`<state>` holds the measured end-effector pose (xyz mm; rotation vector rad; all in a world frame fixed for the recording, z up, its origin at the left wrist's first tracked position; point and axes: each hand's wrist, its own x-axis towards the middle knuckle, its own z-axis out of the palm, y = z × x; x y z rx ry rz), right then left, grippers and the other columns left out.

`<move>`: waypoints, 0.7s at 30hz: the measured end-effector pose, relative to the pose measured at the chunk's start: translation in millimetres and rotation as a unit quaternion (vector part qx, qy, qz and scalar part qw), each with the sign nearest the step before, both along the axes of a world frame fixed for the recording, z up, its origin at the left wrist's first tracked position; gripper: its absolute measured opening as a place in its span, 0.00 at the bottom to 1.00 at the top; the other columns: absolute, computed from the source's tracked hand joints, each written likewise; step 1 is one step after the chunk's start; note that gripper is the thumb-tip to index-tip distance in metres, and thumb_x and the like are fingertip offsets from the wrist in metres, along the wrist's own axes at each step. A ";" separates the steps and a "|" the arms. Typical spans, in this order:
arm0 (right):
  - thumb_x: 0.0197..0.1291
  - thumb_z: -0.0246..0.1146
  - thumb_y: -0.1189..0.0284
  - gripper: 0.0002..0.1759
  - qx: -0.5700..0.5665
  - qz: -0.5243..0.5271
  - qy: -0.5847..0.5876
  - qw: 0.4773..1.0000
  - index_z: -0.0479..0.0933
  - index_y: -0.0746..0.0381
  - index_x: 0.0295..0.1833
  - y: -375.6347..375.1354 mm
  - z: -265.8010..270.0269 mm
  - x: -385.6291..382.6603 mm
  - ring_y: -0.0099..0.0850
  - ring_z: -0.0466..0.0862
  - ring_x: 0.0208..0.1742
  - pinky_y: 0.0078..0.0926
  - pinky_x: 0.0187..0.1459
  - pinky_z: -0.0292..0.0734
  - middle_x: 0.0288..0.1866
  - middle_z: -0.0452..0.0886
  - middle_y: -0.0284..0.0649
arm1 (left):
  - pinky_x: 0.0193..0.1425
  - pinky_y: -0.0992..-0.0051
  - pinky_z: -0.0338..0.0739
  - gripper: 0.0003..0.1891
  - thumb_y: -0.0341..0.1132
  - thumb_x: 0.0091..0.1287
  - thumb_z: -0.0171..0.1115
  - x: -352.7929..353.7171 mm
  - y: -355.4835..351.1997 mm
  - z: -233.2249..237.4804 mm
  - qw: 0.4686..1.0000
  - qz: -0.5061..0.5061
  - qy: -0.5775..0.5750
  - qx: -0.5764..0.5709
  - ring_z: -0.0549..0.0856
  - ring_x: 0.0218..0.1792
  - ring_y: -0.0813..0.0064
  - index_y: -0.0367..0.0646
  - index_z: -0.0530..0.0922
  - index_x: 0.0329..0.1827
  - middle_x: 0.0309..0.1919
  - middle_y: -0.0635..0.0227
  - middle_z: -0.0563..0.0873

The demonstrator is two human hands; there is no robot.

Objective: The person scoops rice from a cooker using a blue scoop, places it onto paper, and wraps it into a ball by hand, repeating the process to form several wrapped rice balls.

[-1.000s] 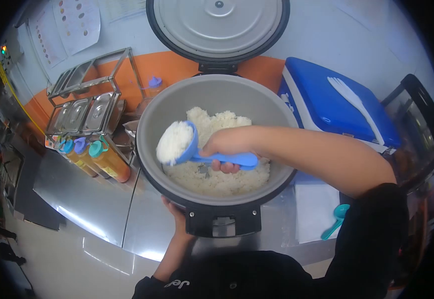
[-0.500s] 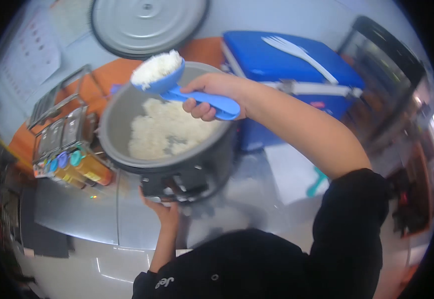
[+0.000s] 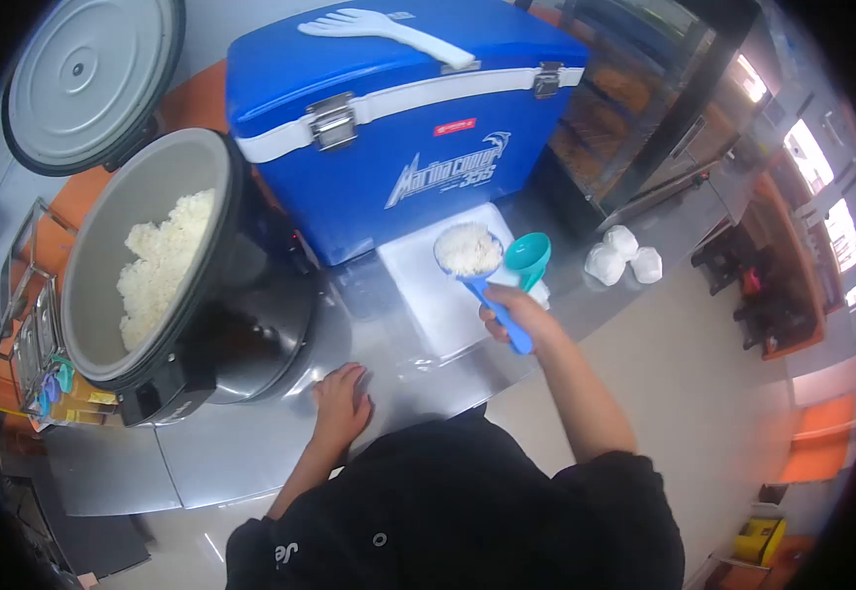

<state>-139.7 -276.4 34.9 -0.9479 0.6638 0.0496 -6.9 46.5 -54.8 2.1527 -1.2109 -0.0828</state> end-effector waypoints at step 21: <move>0.55 0.56 0.78 0.39 -0.818 0.154 0.017 0.554 0.61 0.41 0.74 -53.3 -49.7 12.6 0.41 0.80 0.24 0.38 0.25 0.77 0.35 0.76 0.43 | 0.65 0.48 0.57 0.22 0.35 0.62 0.59 -20.6 -166.7 -0.2 0.993 0.029 0.002 0.111 0.69 0.67 0.70 0.49 0.71 0.62 0.64 0.69 0.72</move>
